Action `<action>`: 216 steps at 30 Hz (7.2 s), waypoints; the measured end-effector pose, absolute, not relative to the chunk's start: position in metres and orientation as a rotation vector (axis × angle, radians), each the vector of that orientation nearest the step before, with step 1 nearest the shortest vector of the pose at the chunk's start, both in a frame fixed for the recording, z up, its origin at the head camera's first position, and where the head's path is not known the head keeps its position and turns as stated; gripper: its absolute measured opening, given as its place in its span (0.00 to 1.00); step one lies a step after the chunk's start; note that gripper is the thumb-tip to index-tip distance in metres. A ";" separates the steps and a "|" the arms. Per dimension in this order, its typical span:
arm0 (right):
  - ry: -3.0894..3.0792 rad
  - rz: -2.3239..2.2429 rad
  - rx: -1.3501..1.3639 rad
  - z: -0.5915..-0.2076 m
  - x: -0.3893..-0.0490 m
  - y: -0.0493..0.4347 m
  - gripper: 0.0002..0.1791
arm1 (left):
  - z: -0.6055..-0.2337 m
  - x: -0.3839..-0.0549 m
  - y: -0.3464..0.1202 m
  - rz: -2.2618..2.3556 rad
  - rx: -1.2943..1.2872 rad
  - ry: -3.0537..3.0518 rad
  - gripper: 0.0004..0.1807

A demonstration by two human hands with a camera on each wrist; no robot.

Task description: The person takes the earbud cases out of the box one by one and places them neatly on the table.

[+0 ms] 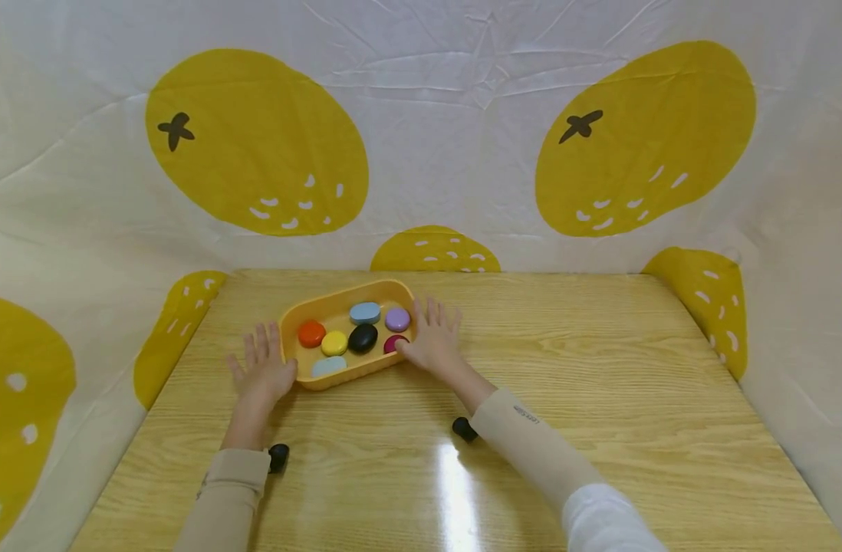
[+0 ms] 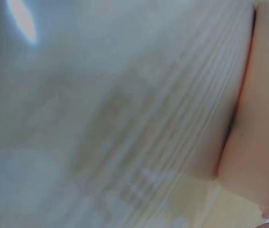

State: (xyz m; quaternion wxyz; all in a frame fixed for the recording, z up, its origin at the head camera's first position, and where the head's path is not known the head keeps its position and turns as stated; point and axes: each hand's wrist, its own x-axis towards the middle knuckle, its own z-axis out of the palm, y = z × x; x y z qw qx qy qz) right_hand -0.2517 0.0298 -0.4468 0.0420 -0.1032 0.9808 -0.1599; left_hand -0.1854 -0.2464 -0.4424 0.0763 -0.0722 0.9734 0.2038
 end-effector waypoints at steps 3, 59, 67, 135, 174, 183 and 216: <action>3.002 -0.491 -0.294 -0.447 -0.243 0.034 0.49 | -0.441 -0.184 -0.244 0.600 -0.185 2.916 0.40; 3.007 -0.249 -0.227 -0.445 -0.208 0.073 0.36 | -0.450 -0.170 -0.237 0.609 0.051 2.932 0.38; 3.033 -0.256 -0.212 -0.447 -0.184 0.076 0.37 | -0.451 -0.157 -0.236 0.576 0.108 2.957 0.39; 2.741 0.089 -1.536 -0.452 -0.178 0.023 0.27 | -0.450 -0.124 -0.233 0.632 0.099 2.950 0.41; 3.084 -0.695 -0.839 -0.426 -0.227 0.114 0.26 | -0.453 -0.123 -0.233 0.627 0.098 2.970 0.40; 3.112 -0.619 -0.585 -0.451 -0.241 0.137 0.25 | -0.451 -0.122 -0.232 0.594 0.084 2.980 0.40; 3.143 -0.551 -0.486 -0.450 -0.241 0.127 0.27 | -0.450 -0.122 -0.230 0.564 0.074 2.993 0.39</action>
